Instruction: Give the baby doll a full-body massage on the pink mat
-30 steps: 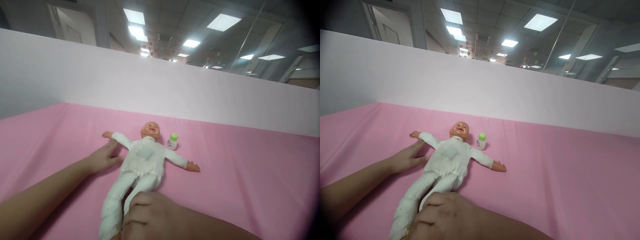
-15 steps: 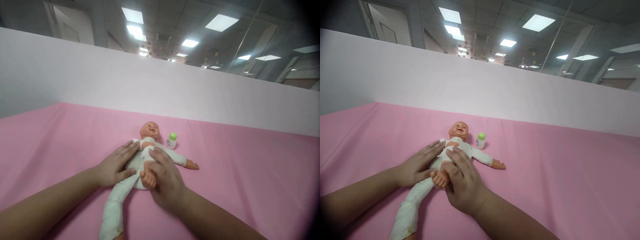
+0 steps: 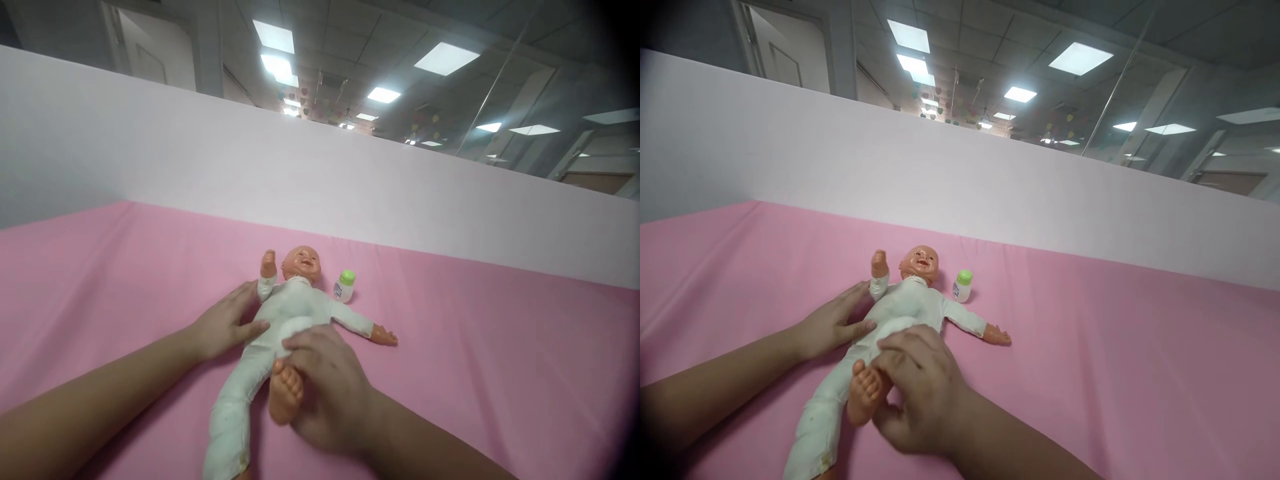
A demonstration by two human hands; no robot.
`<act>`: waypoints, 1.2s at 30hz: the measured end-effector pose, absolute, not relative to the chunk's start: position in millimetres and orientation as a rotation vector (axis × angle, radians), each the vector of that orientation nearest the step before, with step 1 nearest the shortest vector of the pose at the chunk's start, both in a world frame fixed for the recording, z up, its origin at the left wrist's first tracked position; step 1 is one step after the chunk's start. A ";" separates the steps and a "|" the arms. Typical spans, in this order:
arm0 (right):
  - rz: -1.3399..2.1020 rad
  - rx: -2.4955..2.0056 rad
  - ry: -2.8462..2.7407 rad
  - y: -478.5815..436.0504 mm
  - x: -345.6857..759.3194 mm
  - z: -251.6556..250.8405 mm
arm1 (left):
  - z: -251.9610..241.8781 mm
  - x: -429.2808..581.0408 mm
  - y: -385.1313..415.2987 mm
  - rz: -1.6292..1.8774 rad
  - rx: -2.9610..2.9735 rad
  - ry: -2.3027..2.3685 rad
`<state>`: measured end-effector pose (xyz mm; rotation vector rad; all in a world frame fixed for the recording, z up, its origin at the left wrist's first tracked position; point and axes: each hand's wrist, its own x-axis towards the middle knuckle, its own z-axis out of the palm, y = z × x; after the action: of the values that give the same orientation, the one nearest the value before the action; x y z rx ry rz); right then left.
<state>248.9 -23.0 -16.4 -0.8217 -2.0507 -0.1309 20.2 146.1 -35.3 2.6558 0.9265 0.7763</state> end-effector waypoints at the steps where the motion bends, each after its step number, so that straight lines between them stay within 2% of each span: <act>1: -0.069 -0.791 -2.109 -26.7 246.3 -16.3 | -33.6 19.6 148.0 0.772 2.621 0.956; 5: 0.285 -0.645 -2.394 -30.7 241.8 -18.2 | -32.1 15.2 156.5 0.608 2.555 1.252; 8: 0.393 -0.613 -2.591 -29.1 242.2 -19.2 | -34.9 12.6 161.5 0.552 2.497 1.428; 12: 0.255 -0.577 -2.754 -31.0 238.8 -21.7 | -33.9 12.9 160.6 0.542 2.477 1.426; 15: 0.099 -0.550 -2.728 -34.6 234.1 -23.6 | -30.7 14.9 153.1 0.658 2.496 1.325; 19: -0.092 -0.523 -2.469 -39.2 234.1 -18.4 | -32.8 19.2 142.8 0.769 2.746 1.095; 25: -0.398 -0.698 -2.036 -19.4 253.1 -14.3 | -40.9 24.5 142.4 0.624 3.028 0.847; 31: -0.135 -1.047 -1.895 16.6 268.8 -16.7 | -39.1 25.5 144.1 0.510 3.047 0.803; 36: -0.125 -1.002 -1.898 9.7 267.1 -13.0 | -46.4 22.6 147.0 0.579 2.991 0.821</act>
<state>267.1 9.7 -13.0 -1.0018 -1.8980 -0.1250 22.6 147.0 -46.4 2.9906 0.8213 0.5790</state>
